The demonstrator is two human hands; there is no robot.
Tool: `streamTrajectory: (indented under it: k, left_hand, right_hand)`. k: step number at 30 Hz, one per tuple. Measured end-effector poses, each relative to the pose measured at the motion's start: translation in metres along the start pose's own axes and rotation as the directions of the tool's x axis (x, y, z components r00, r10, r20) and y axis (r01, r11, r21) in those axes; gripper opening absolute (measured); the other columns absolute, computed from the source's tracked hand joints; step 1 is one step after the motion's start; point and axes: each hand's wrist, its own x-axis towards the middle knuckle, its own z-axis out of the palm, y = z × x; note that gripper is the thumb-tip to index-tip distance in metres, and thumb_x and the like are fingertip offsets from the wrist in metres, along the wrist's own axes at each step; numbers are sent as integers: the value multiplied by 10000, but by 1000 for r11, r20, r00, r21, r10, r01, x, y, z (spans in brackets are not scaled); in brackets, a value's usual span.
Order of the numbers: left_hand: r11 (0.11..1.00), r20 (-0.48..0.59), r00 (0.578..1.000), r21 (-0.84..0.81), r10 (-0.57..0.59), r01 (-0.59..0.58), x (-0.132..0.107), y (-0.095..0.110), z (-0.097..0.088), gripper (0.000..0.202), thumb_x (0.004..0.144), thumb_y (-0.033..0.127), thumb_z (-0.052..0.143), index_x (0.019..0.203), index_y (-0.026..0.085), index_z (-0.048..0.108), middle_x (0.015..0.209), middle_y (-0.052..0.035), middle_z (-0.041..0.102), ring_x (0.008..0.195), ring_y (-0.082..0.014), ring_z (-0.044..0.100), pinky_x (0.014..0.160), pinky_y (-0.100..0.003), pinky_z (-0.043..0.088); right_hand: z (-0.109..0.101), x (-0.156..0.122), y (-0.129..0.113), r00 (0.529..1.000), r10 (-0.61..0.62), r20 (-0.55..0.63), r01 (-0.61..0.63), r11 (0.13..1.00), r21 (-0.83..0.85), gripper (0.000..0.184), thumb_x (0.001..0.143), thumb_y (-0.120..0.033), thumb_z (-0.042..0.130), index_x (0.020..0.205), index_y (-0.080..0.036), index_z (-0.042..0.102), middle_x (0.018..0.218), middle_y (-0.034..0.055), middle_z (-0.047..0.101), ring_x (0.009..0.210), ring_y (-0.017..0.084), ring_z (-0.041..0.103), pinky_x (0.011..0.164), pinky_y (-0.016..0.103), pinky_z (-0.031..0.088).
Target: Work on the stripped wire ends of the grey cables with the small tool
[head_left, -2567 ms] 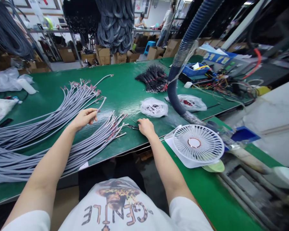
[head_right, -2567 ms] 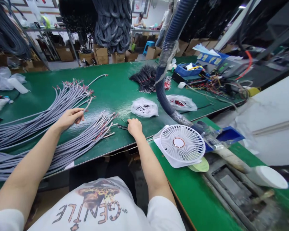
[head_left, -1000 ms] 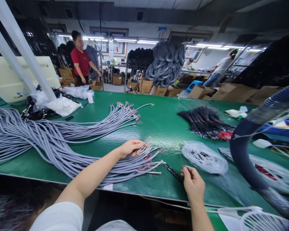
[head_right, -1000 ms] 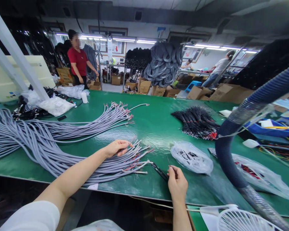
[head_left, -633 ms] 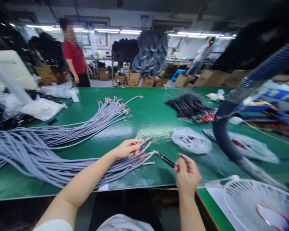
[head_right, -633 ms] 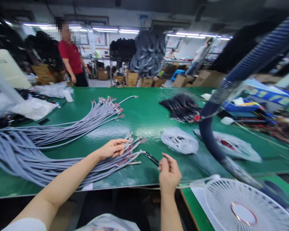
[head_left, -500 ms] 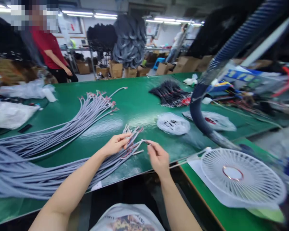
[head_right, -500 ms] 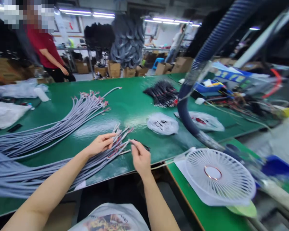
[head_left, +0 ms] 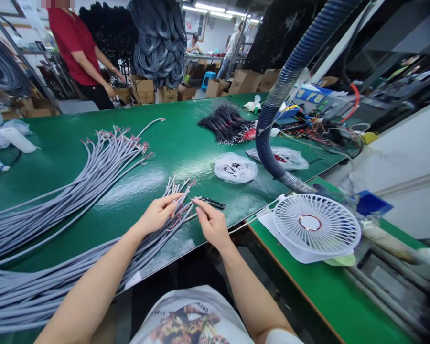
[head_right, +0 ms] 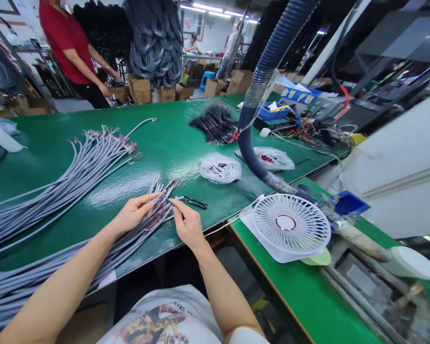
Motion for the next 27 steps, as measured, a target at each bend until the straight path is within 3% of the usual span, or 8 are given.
streamTrajectory:
  k: [8, 14, 19, 27]
  left_hand:
    - [999, 4, 1000, 15, 28, -28, -1, 0, 1, 521, 885, 366, 454, 1311, 87, 562, 558, 50, 407, 532, -98, 358, 548, -216, 323]
    - [998, 9, 1000, 61, 26, -27, -1, 1, 0, 511, 893, 352, 433, 1313, 91, 565, 570, 45, 406, 548, -104, 370, 566, -222, 327]
    - [999, 25, 999, 40, 23, -24, -2, -1, 0, 523, 897, 373, 436, 1324, 96, 553, 565, 51, 389, 539, -103, 352, 546, -218, 310]
    - [999, -4, 1000, 30, 10, -10, 0, -2, 0, 517, 889, 373, 446, 1303, 89, 568, 559, 50, 395, 525, -98, 351, 531, -211, 305]
  right_hand:
    - [0, -1, 1, 1000, 24, 14, -25, 996, 81, 316, 896, -231, 495, 1136, -184, 694, 1038, 80, 725, 990, 207, 676, 902, 345, 536]
    - [-1, 0, 5, 998, 52, 33, -56, 989, 138, 302, 890, -242, 506, 1112, -190, 705, 839, 58, 708, 743, 166, 657, 681, 280, 541]
    - [-1, 0, 8, 996, 63, 62, -73, 984, 165, 301, 892, -242, 500, 1110, -181, 699, 721, 28, 652, 496, 87, 491, 495, 220, 435]
    - [-2, 0, 6, 996, 67, 56, -75, 983, 166, 312, 897, -231, 484, 1121, -159, 689, 629, 3, 584, 481, 78, 475, 502, 211, 426]
